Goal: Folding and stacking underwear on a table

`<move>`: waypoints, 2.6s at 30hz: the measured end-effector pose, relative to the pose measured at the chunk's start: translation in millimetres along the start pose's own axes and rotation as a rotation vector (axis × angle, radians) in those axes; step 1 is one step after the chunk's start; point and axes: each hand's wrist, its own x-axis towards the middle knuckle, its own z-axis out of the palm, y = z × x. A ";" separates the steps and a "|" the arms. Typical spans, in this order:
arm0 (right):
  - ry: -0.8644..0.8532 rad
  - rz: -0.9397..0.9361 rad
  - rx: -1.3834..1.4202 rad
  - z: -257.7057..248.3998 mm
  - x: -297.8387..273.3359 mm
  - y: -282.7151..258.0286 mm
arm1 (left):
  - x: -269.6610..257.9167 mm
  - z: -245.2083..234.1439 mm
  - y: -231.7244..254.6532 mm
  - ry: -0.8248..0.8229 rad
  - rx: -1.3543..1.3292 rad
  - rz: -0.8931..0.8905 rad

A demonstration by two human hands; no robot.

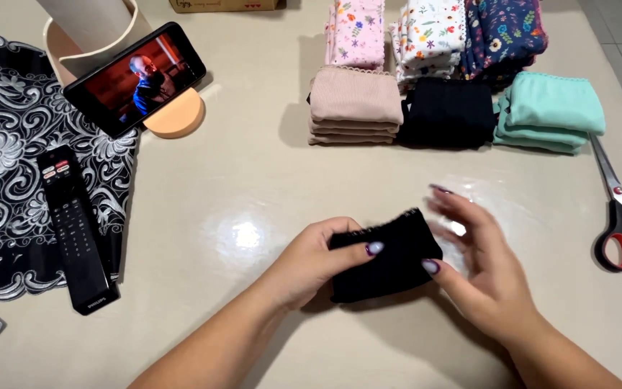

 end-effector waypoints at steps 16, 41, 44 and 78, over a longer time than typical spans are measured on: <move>0.107 0.504 0.651 -2.2 -3.7 32.1 | -4.1 6.8 9.7 0.100 0.261 0.166; 0.507 0.426 0.416 -99.2 174.5 73.6 | 4.4 -6.0 -9.6 0.170 1.132 0.391; 0.568 0.456 0.336 -97.1 181.4 79.0 | 7.4 -8.8 -16.0 0.169 1.161 0.399; 0.151 -0.073 -1.232 -31.6 162.5 99.5 | 15.3 -16.5 -39.2 0.107 1.301 0.593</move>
